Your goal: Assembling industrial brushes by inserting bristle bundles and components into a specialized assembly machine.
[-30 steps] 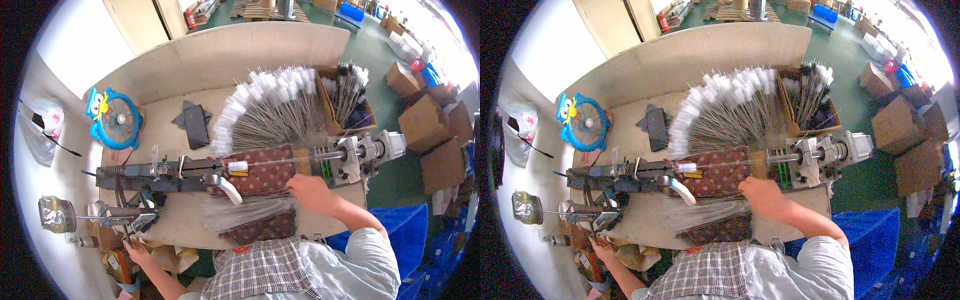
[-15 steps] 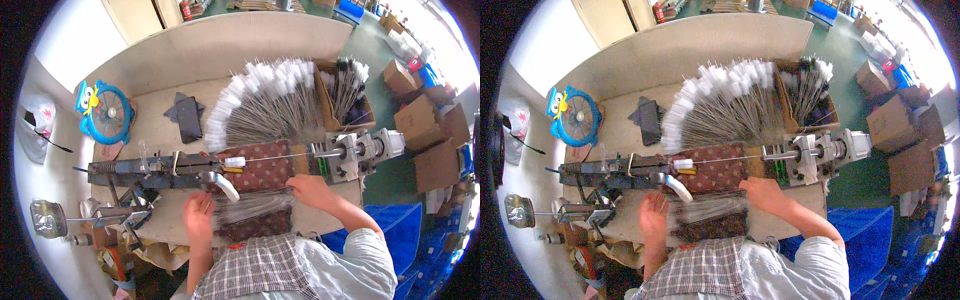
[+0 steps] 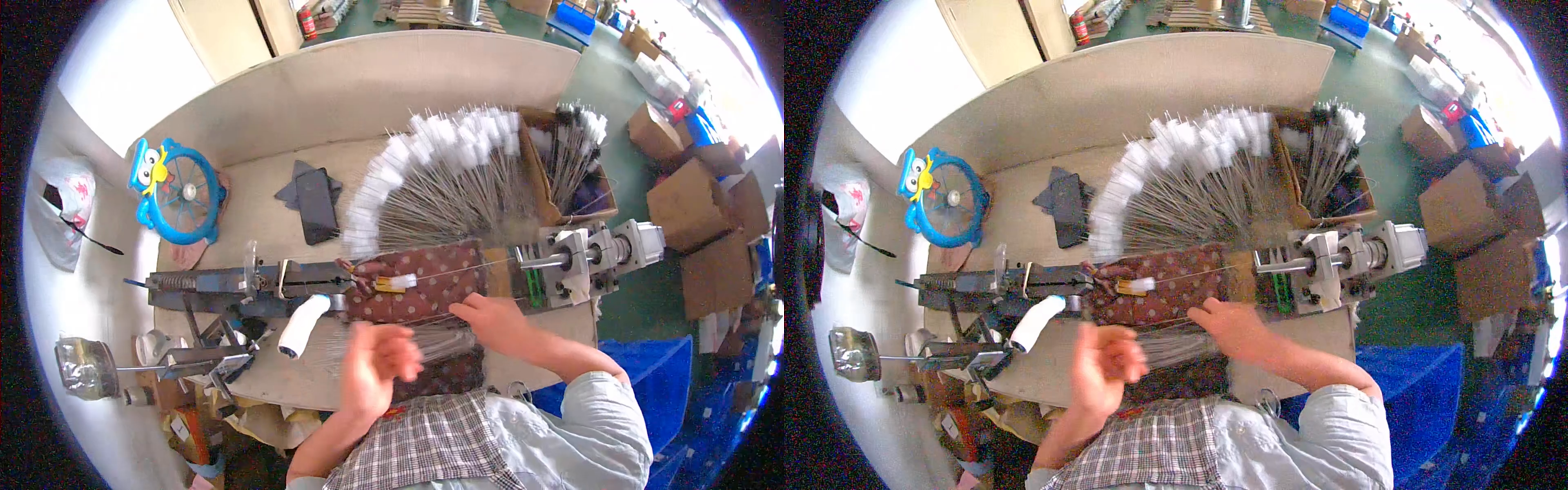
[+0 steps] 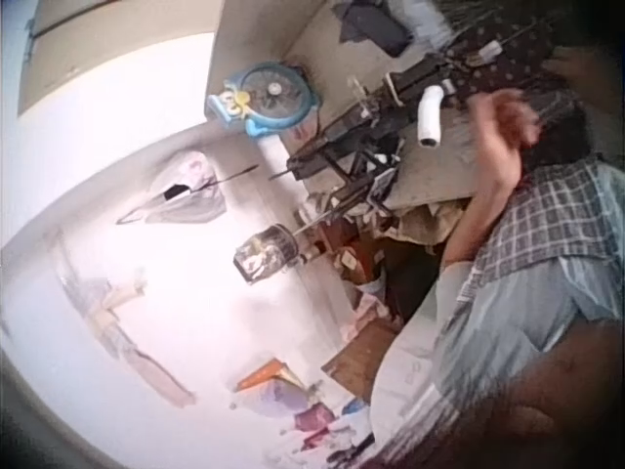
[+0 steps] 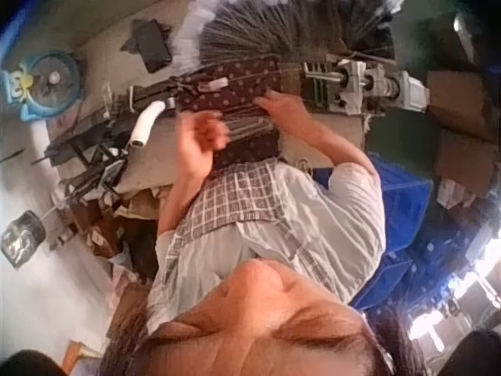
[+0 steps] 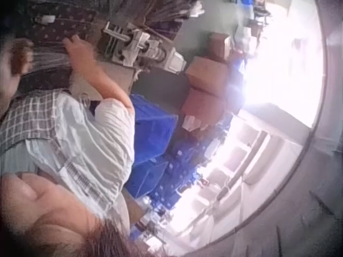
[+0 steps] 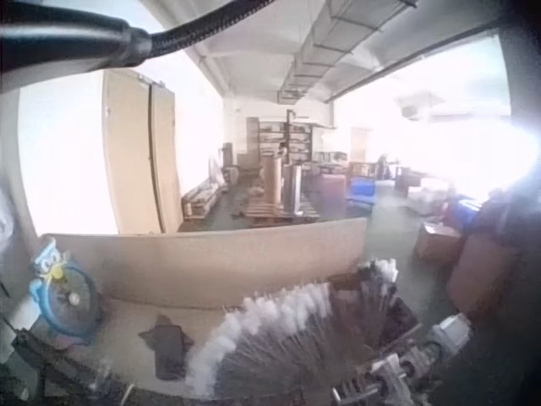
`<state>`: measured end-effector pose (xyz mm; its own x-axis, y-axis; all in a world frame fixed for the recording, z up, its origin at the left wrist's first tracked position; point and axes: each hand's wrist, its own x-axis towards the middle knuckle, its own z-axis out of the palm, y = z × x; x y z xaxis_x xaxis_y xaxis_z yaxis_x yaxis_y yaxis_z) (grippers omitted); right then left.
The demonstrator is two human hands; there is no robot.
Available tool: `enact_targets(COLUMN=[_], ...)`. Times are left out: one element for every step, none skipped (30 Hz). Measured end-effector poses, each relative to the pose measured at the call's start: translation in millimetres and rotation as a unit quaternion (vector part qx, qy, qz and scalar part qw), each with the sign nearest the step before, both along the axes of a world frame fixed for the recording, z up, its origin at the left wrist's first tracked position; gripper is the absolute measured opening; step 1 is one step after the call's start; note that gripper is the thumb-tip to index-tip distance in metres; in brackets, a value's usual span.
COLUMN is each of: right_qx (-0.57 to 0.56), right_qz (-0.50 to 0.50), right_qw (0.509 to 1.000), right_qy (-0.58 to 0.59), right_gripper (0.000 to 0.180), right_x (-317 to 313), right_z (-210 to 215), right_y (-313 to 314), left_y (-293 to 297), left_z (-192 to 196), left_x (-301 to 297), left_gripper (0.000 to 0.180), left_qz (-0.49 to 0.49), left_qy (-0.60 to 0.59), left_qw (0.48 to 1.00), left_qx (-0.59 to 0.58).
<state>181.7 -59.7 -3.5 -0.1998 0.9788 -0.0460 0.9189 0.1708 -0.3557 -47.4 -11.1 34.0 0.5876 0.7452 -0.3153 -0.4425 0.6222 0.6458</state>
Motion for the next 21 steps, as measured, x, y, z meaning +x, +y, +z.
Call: enact_targets(right_qx=[-0.007,-0.013,-0.011,0.021,0.055,0.060,0.011,-0.041,0.005,0.009,0.028,0.044,0.045,0.073,0.102,0.105,0.120,0.135,0.153,0.157,0.212], right_qz=[0.009,0.016,0.011,-0.015,-0.041,-0.045,-0.021,0.001,0.005,0.003,0.046,0.085,0.082,0.106,0.132,0.134,0.146,0.161,0.171,0.175,0.157], right_qw=[1.000,1.000,1.000,0.997,0.986,0.988,0.998,0.999,1.000,0.999,0.993,0.981,0.981,0.972,0.961,0.961,0.949,0.935,0.913,0.914,0.902], right_qy=[0.005,0.008,-0.002,0.074,0.149,0.138,0.056,-0.027,-0.027,-0.032,-0.100,-0.167,-0.167,-0.196,-0.221,-0.217,-0.253,-0.285,-0.338,-0.330,-0.341], right_gripper=[0.028,0.029,0.029,0.027,0.026,0.026,0.023,0.022,0.014,0.014,0.012,0.011,0.011,0.009,0.008,0.008,0.007,0.008,0.009,0.009,0.007], right_x=[-1,0,-3,-7,-10,-10,-11,-10,-11,-8,-5,-1,5,14,21,26,29,32,35,36,38], right_z=[0,-1,-2,-4,-8,-11,-14,-19,-17,-13,-6,0,3,6,10,16,26,33,41,48,54], right_y=[-1,-1,1,1,2,3,4,4,5,4,3,2,1,1,2,4,5,9,11,16,22], left_y=[1,7,15,24,33,40,46,52,56,61,66,69,69,71,76,80,85,93,99,107,115], left_z=[4,8,11,10,-3,-17,-22,-26,-29,-32,-35,-39,-43,-52,-61,-63,-63,-59,-54,-47,-37], left_x=[18,39,59,78,99,118,129,139,148,153,155,160,163,164,161,159,161,160,161,160,160], left_gripper=[0.039,0.031,0.026,0.024,0.028,0.031,0.031,0.031,0.030,0.030,0.020,0.010,0.012,0.012,0.008,0.006,0.011,0.011,0.013,0.015,0.015], left_qz=[-0.045,-0.089,-0.074,-0.054,-0.015,0.029,0.036,-0.030,-0.097,-0.093,-0.076,-0.063,-0.080,-0.081,-0.116,-0.151,-0.166,-0.168,-0.148,-0.129,-0.111], left_qy=[0.069,0.133,0.196,0.252,0.296,0.337,0.330,0.384,0.436,0.432,0.438,0.441,0.452,0.452,0.476,0.499,0.501,0.510,0.525,0.540,0.570], left_qw=[0.991,0.963,0.915,0.845,0.767,0.672,0.672,0.628,0.577,0.577,0.537,0.495,0.517,0.515,0.482,0.448,0.471,0.467,0.437,0.405,0.350], left_qx=[0.107,0.215,0.345,0.468,0.569,0.658,0.662,0.676,0.684,0.687,0.717,0.746,0.723,0.724,0.727,0.727,0.707,0.702,0.715,0.727,0.735])
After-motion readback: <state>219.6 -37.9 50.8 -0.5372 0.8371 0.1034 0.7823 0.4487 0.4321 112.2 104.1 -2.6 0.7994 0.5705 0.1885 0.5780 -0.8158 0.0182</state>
